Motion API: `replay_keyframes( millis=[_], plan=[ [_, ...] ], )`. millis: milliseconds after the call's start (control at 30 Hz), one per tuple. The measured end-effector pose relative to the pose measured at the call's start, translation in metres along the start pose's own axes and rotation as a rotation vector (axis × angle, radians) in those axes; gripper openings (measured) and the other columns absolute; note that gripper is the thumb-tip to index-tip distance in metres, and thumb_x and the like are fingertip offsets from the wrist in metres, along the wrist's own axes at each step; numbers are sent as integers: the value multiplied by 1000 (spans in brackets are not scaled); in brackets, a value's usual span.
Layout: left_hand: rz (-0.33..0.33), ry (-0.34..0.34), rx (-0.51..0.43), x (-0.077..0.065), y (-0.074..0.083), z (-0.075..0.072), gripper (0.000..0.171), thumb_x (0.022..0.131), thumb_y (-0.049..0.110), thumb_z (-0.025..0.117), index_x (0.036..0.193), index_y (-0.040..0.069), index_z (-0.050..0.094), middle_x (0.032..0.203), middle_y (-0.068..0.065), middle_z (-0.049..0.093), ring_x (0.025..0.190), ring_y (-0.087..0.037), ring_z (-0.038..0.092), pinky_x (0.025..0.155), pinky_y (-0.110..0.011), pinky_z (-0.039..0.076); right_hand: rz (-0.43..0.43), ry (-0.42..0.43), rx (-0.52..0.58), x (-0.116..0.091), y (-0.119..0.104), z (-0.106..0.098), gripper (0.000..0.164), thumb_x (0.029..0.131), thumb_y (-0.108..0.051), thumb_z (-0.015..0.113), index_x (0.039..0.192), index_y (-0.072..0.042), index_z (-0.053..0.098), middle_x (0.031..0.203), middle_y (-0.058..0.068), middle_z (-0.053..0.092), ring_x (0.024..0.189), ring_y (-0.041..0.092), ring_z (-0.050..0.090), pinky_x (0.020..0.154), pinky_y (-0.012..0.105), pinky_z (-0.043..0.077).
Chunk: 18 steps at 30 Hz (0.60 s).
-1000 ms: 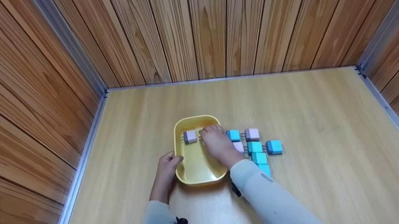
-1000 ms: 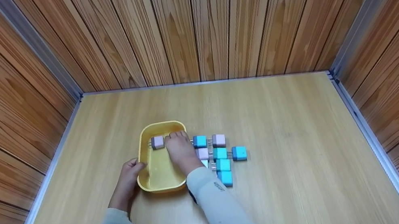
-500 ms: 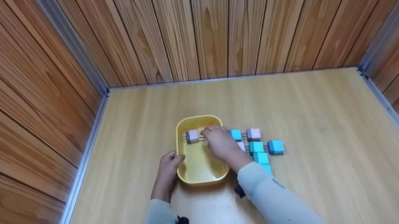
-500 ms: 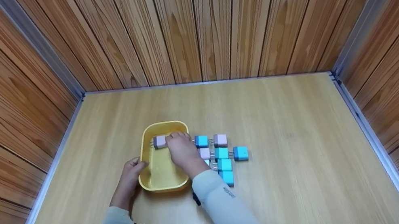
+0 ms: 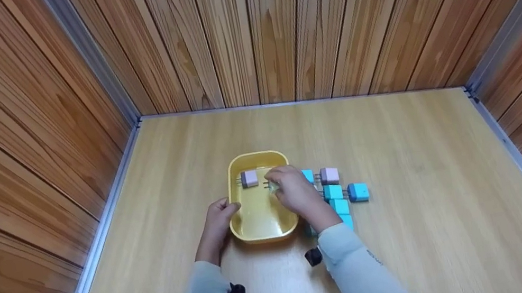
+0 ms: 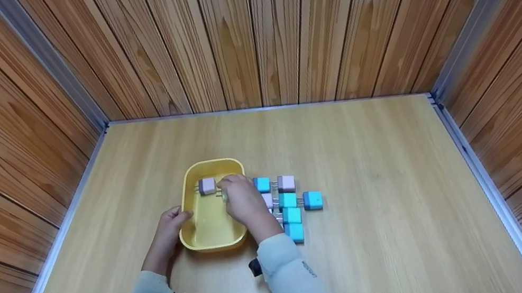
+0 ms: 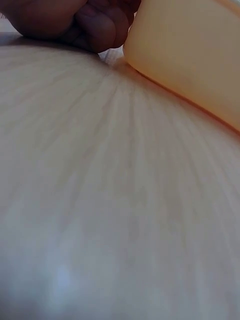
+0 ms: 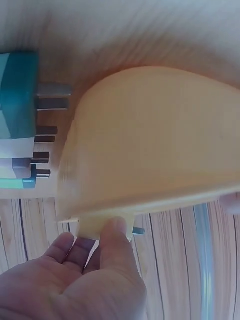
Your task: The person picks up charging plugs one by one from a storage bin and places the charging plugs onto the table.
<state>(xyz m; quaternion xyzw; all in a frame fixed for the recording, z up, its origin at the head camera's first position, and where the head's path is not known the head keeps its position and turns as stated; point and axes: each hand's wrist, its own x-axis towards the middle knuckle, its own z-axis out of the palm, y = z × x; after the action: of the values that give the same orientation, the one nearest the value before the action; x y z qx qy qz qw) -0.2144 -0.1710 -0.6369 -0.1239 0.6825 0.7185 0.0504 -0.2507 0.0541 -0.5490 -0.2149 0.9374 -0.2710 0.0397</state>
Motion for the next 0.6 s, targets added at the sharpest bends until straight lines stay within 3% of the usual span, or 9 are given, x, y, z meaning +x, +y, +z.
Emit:
replay_keyframes(
  millis=[300,600],
  plan=[
    [-21,-1,-6,1,3,-1,23,89,14,61,91,-9,65,77,-11,69,63,-17,63,54,-26,51,-85,-14,59,-19,-6,-12,48,94,-7,71,139,-22,65,141,-5,60,135,20,50,116,43,38],
    [-21,-5,6,1,1,-1,21,90,15,62,86,-5,62,74,-9,65,61,-17,60,53,-26,49,-27,-5,68,-33,-8,-14,50,97,-9,68,142,-27,61,143,-11,57,137,16,47,117,43,38]
  ],
)
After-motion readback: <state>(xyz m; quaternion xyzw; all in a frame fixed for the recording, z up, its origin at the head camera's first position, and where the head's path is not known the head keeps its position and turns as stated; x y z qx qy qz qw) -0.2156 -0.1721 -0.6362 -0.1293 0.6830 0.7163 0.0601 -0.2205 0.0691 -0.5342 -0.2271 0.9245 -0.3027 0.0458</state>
